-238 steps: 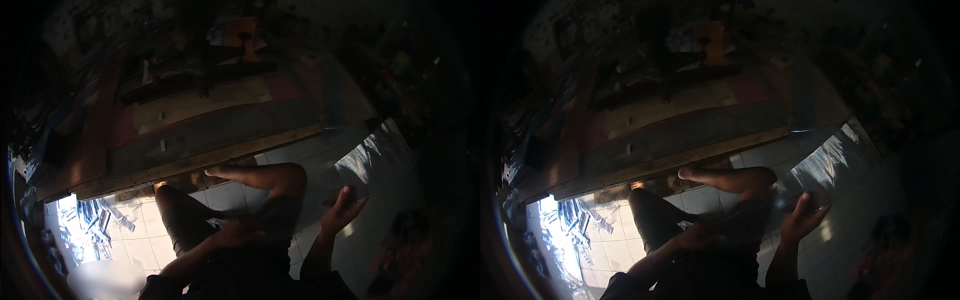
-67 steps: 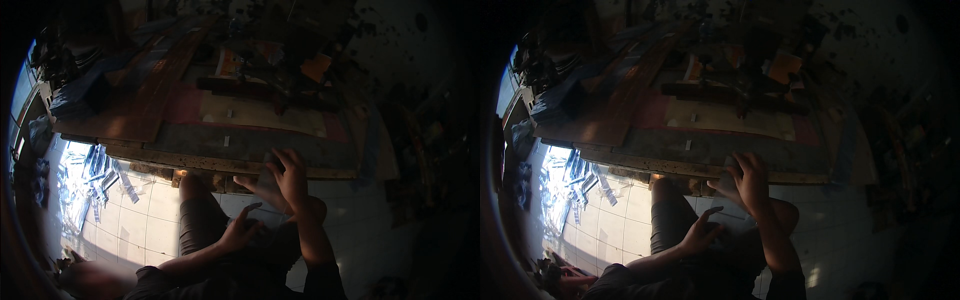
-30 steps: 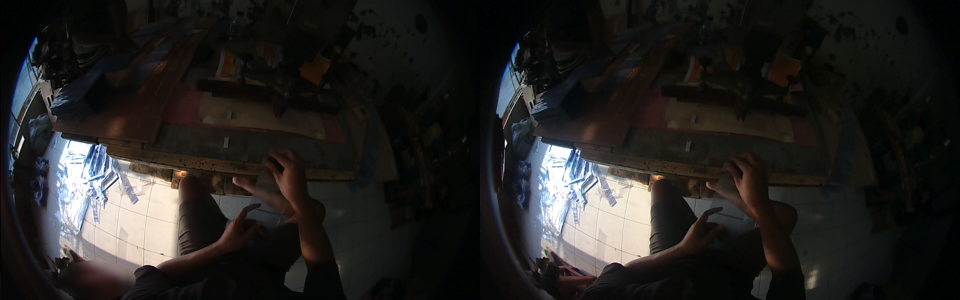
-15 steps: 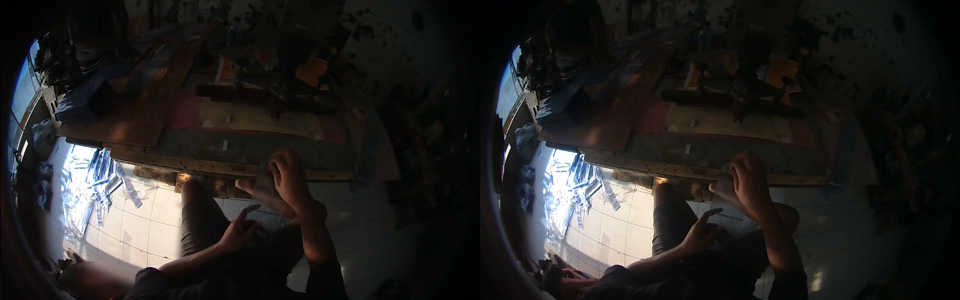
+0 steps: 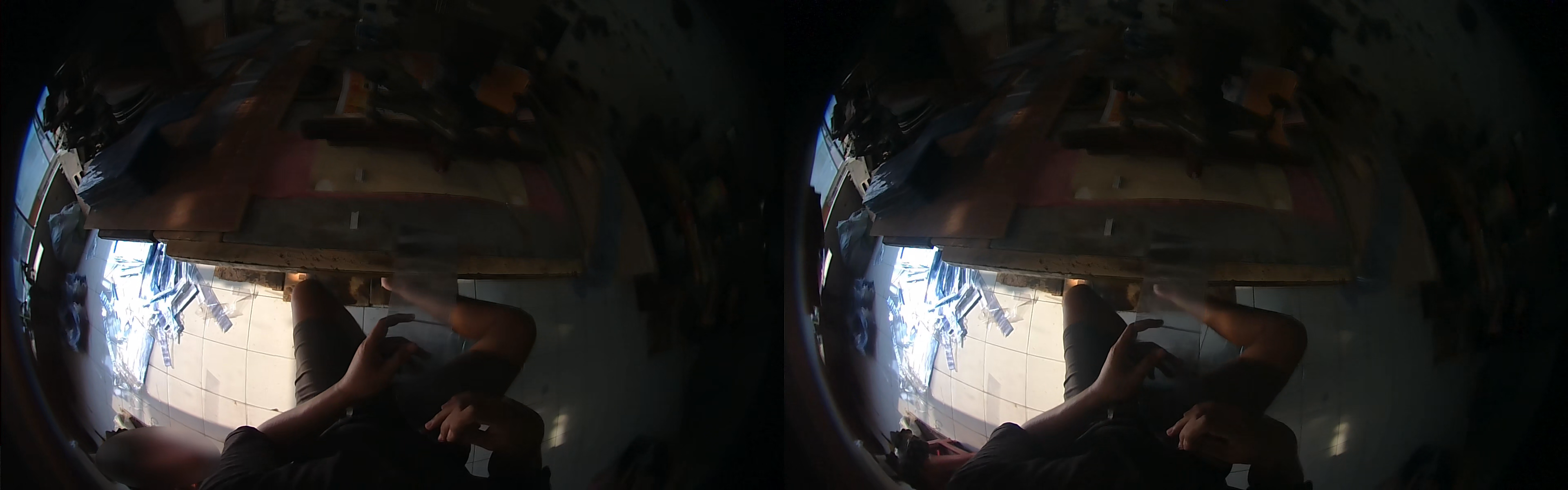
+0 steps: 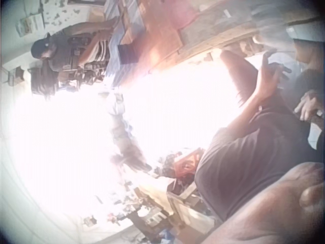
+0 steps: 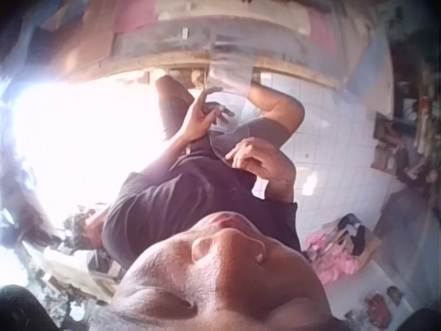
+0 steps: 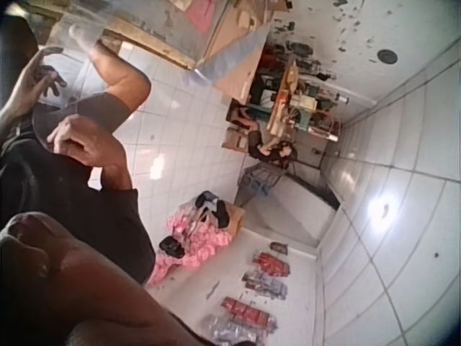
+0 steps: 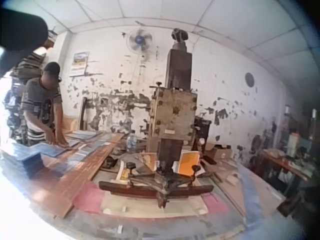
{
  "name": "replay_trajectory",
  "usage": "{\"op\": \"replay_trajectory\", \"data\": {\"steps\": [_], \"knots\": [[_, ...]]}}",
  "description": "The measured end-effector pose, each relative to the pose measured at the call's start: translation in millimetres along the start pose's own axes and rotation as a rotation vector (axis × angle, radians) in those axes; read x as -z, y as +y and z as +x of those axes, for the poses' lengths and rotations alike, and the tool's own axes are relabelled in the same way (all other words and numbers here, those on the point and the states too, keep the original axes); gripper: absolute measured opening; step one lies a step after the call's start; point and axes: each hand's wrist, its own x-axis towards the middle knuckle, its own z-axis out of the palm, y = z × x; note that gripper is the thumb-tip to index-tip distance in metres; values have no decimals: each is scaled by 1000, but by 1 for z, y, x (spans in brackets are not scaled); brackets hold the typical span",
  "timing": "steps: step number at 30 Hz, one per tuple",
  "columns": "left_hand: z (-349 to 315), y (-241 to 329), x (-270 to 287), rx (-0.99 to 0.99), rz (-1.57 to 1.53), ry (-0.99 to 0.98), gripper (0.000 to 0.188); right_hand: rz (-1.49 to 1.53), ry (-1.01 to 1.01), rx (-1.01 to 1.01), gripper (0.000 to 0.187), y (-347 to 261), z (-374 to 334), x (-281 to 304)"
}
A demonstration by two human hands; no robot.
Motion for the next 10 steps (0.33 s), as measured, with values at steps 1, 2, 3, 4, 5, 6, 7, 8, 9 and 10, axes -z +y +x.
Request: {"op": "replay_trajectory", "data": {"steps": [1,2,3,4,5,6,7,8,9,10], "knots": [[-2,1,-1,-19,3,-13,46,69,23,-26,19,6,-6,3],[0,3,-1,-57,8,-12,45,323,94,-56,19,13,-8,5],[1,5,-3,-94,10,-6,44,385,184,63,32,34,-7,15],[1,6,-3,-131,12,2,43,445,274,182,48,61,-6,26],[-3,9,-1,-108,-1,14,43,223,510,4,61,89,-6,35],[-2,13,0,-99,-20,6,43,-31,747,-170,74,99,-3,41],[-2,16,1,-89,-39,-2,43,53,687,-202,74,107,-2,42],[-3,15,2,-93,-40,-15,44,136,625,-234,74,113,-1,41],[-3,13,4,-94,-37,-26,44,224,561,-266,75,117,6,35],[-4,8,6,-94,-34,-36,44,229,553,-262,75,119,8,34]]}}
